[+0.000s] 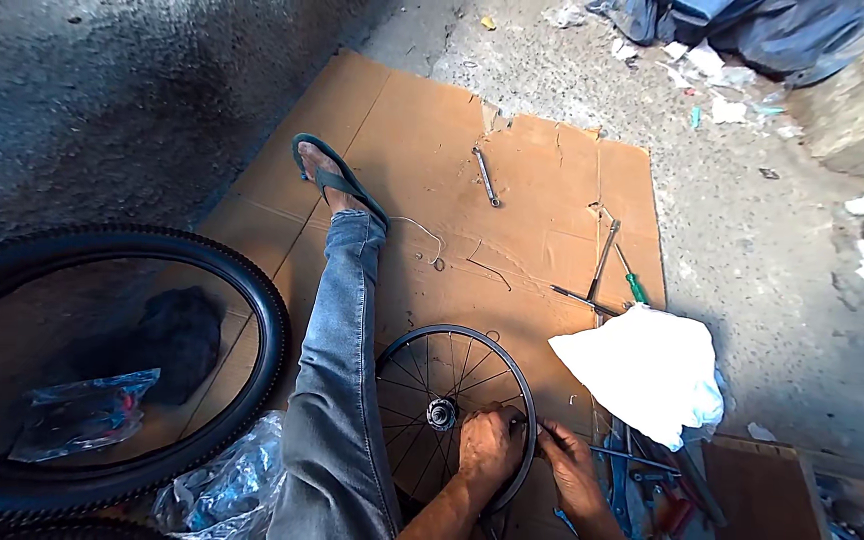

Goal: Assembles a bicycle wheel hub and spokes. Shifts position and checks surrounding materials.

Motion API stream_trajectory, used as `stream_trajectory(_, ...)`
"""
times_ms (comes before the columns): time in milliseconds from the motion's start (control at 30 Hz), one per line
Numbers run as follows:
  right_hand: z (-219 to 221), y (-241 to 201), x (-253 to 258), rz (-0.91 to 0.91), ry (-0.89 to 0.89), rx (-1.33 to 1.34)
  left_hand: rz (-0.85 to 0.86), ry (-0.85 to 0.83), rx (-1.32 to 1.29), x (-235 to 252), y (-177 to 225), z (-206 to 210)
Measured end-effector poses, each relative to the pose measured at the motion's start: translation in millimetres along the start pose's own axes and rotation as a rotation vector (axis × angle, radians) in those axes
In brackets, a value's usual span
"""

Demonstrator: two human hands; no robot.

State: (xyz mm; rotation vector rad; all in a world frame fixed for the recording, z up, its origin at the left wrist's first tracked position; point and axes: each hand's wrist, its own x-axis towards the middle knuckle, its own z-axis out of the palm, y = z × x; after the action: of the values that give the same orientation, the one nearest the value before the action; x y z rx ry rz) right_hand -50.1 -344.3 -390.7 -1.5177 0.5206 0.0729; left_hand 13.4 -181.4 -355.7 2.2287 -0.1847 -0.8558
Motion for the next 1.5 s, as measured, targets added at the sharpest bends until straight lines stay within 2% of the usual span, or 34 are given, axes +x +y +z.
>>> stream_trajectory(400, 6, 1, -4, -0.040, 0.077, 0.018, -0.015, -0.026, -0.006, -1, 0, -1)
stream_trajectory(800, 4, 4, -9, -0.104, 0.059, 0.026, -0.036, -0.009, 0.006, 1, 1, 1)
stream_trajectory(1133, -6, 7, 2, -0.265, -0.019, -0.253, -0.083, -0.092, 0.015, 3, 5, -7)
stream_trajectory(1300, -16, 4, 2, -0.274, -0.097, -0.316, -0.090, -0.103, 0.050, 0, 6, -5)
stream_trajectory(1500, -24, 12, -7, -0.310, -0.155, -0.505, -0.068, -0.256, 0.073, 1, 5, -11)
